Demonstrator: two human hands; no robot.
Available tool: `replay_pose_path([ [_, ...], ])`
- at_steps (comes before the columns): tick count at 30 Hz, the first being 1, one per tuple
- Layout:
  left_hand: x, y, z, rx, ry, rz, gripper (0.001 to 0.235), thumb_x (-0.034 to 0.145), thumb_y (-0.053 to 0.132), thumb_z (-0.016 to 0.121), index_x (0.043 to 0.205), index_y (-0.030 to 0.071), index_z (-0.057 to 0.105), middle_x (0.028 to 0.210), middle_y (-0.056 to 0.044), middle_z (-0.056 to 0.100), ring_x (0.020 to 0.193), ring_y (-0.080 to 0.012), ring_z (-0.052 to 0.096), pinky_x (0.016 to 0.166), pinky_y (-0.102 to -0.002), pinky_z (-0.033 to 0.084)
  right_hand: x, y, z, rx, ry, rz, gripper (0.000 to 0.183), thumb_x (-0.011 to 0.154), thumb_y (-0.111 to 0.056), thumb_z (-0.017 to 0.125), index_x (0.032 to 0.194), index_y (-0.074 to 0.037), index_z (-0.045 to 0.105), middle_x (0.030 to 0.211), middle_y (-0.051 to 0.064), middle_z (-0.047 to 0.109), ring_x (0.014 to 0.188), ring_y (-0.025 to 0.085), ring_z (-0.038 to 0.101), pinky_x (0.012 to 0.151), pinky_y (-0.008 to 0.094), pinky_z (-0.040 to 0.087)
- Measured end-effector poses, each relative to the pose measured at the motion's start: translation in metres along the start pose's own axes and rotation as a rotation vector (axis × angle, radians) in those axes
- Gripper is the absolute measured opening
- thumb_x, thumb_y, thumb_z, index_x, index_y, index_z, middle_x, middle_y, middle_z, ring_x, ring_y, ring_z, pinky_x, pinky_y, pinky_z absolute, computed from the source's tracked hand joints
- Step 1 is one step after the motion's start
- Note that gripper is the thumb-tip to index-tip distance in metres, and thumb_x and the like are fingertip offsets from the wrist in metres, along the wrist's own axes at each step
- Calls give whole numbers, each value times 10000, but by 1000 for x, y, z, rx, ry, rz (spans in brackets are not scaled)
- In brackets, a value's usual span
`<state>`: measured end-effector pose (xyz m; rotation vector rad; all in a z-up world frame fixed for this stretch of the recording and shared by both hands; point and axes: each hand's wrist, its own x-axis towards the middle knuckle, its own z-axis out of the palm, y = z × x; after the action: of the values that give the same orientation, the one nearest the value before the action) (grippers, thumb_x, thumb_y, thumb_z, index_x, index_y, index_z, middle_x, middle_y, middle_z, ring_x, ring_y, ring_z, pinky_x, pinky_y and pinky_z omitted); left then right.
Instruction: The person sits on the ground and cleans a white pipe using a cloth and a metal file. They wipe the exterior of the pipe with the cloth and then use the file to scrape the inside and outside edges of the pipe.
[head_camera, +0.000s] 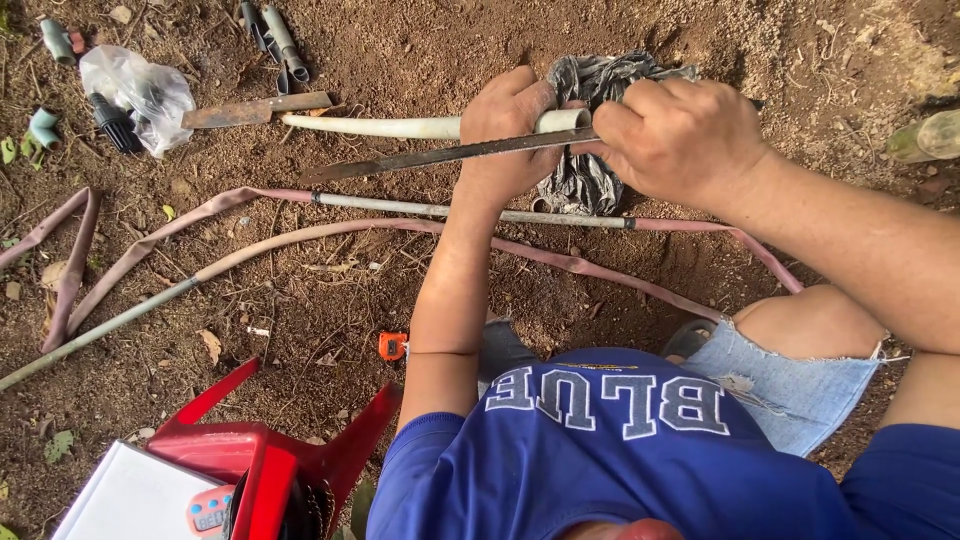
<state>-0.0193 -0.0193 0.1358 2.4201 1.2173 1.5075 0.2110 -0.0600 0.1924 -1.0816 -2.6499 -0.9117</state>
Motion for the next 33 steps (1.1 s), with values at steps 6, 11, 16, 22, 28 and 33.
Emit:
replay_pose_path([
  [6, -12, -20, 17, 28, -19, -35, 372, 941, 444, 774, 747, 135, 702, 613, 7, 646, 559, -125, 562, 472, -308, 439, -1, -3, 11, 64, 33, -25, 375, 1219, -254, 748, 866, -219, 626, 652, -96, 457, 435, 31, 314, 348, 205, 281],
  [11, -2, -6, 8, 88, 86, 42, 507, 948, 580, 678, 662, 166, 614, 551, 40, 571, 494, -118, 562, 490, -318, 459, 12, -1, -7, 105, -13, 91, 594, 1250, -672, 689, 917, -192, 583, 748, -68, 538, 493, 47, 435, 387, 213, 394],
  [16, 3, 1, 2, -10, 133, 21, 615, 873, 690, 667, 607, 150, 538, 523, 38, 493, 450, -122, 471, 476, -326, 413, 22, 0, -24, 236, -106, 136, 605, 1181, -645, 762, 964, -90, 658, 725, 4, 616, 473, 92, 512, 361, 230, 456],
  [22, -4, -6, 6, -52, 213, 131, 355, 885, 494, 643, 969, 150, 662, 783, -8, 637, 648, -154, 587, 599, -319, 462, 25, -2, -22, 419, -232, 214, 413, 1185, -402, 777, 1041, -51, 612, 740, 45, 611, 508, 154, 578, 388, 271, 491],
  [28, -4, -6, 6, -83, 119, 89, 400, 1023, 473, 558, 1067, 101, 697, 870, -28, 565, 759, -183, 528, 634, -347, 441, 29, 5, -27, 692, -118, 261, 432, 1165, -335, 846, 1008, -27, 586, 658, 10, 592, 490, 172, 590, 428, 318, 487],
  [33, -8, -10, 21, -79, 113, 146, 234, 956, 320, 756, 1015, 114, 661, 986, -42, 703, 814, -171, 657, 676, -331, 549, 31, 8, -34, 724, -178, 283, 352, 1139, -223, 851, 1022, -19, 590, 670, 36, 607, 477, 169, 599, 384, 301, 480],
])
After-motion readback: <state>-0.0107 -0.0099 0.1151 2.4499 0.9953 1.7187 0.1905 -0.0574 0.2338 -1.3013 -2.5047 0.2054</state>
